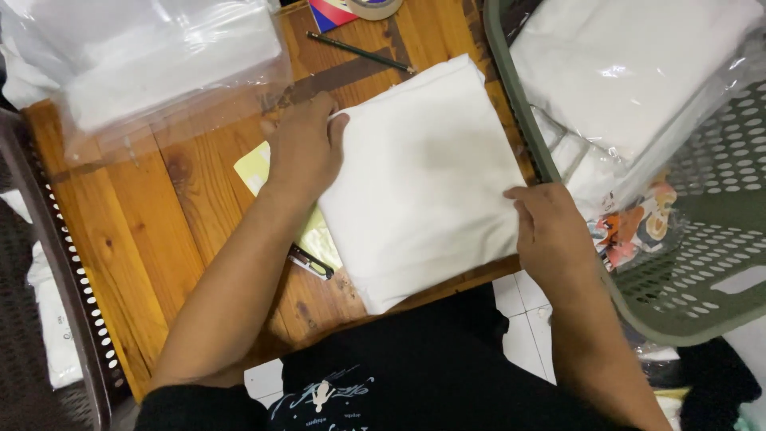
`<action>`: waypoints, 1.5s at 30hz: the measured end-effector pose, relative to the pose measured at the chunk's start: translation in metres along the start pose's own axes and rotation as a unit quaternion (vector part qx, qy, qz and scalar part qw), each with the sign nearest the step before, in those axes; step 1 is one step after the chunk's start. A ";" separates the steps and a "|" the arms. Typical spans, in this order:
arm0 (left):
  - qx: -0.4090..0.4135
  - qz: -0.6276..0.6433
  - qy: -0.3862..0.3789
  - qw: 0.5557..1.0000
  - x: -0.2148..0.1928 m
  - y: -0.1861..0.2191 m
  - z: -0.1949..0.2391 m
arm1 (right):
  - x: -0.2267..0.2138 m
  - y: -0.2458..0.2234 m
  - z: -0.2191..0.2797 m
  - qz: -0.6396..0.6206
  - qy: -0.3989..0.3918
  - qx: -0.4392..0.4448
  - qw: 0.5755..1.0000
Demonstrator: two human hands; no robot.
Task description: Meticulously smoothing and folding a white t-shirt on a wooden workspace.
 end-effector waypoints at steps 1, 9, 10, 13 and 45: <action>0.006 -0.027 0.010 1.000 0.000 0.001 0.000 | 0.003 0.003 0.002 0.038 0.038 -0.046 0.998; -0.040 -0.073 0.042 0.996 -0.015 0.024 0.004 | 0.024 0.012 0.009 0.010 0.134 -0.114 0.984; -0.006 -0.101 0.073 0.992 -0.019 0.032 0.006 | 0.019 0.006 0.011 0.028 0.153 -0.111 0.982; 0.123 -0.069 0.032 0.989 -0.038 0.071 0.014 | 0.014 -0.016 0.021 0.046 0.155 -0.116 0.980; 0.448 0.031 0.002 0.893 -0.005 0.020 0.121 | 0.042 -0.010 0.025 0.048 -0.057 -0.182 0.980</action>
Point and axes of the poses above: each hand's wrist, its own z-axis away from the middle knuckle, its own x-axis out of the palm, y = z × x, the point moved 1 cm from there along -z, towards the middle knuckle, and after that the axes turned 6 degrees about x, right-handed, at the moved point
